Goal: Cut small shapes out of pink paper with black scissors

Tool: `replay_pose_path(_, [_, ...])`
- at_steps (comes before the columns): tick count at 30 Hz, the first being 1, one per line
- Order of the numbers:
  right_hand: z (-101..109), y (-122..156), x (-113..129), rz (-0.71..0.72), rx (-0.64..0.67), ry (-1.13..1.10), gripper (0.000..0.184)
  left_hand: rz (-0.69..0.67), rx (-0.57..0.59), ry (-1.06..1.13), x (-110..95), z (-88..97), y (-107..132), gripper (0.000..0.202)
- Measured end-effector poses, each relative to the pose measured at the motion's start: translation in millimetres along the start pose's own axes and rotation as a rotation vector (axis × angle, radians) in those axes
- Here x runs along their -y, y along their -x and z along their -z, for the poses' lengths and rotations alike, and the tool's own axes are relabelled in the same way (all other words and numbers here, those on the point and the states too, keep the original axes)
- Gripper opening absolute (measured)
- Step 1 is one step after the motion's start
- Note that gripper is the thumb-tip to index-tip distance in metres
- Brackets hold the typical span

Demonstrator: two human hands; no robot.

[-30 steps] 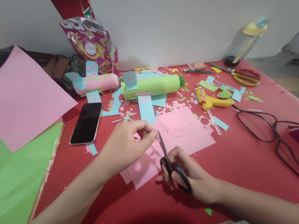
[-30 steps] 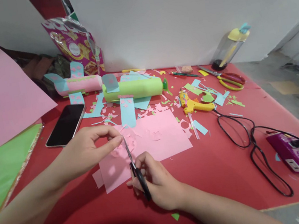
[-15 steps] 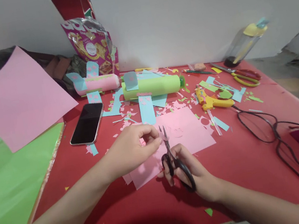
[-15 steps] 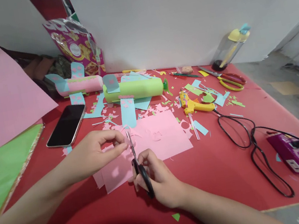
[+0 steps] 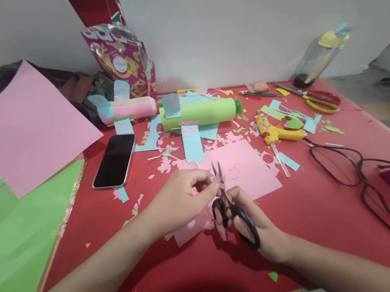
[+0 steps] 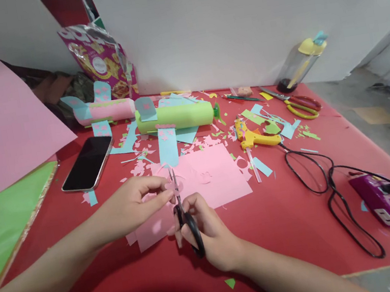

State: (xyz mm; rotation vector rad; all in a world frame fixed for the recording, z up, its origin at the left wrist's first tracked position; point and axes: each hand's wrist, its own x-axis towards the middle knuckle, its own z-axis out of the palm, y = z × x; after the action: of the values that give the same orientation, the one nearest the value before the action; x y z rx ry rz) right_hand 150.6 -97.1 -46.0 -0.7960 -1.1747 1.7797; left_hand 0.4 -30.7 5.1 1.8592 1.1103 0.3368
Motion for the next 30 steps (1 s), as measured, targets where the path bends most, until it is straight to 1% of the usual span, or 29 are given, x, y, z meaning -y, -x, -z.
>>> replay_pose_path(5, [-0.4, -0.2, -0.2, 0.000, 0.000, -0.012, 0.029, -0.013, 0.002, 0.018, -1.7, 1.7, 1.6, 0.029])
replay_pose_path(9, [-1.5, -0.3, 0.5, 0.019, -0.003, -0.004, 0.028, 0.003, 0.028, 0.039, -2.2, 0.0, 2.2, 0.030])
replay_pose_path(14, [-1.4, -0.1, 1.2, 0.022, -0.015, 0.000, 0.028, 0.003, 0.038, 0.126, -2.4, -3.8, 0.6, 0.035])
replay_pose_path(23, [-3.1, 0.2, 2.3, 0.014, -0.023, 0.002, 0.028, 0.007, 0.026, 0.126, -2.1, -4.2, -0.9, 0.034])
replay_pose_path(30, [-1.8, 1.0, -0.7, 0.012, -0.022, 0.012, 0.028, 0.004, 0.030, 0.117, -1.6, -1.1, 0.8, 0.032])
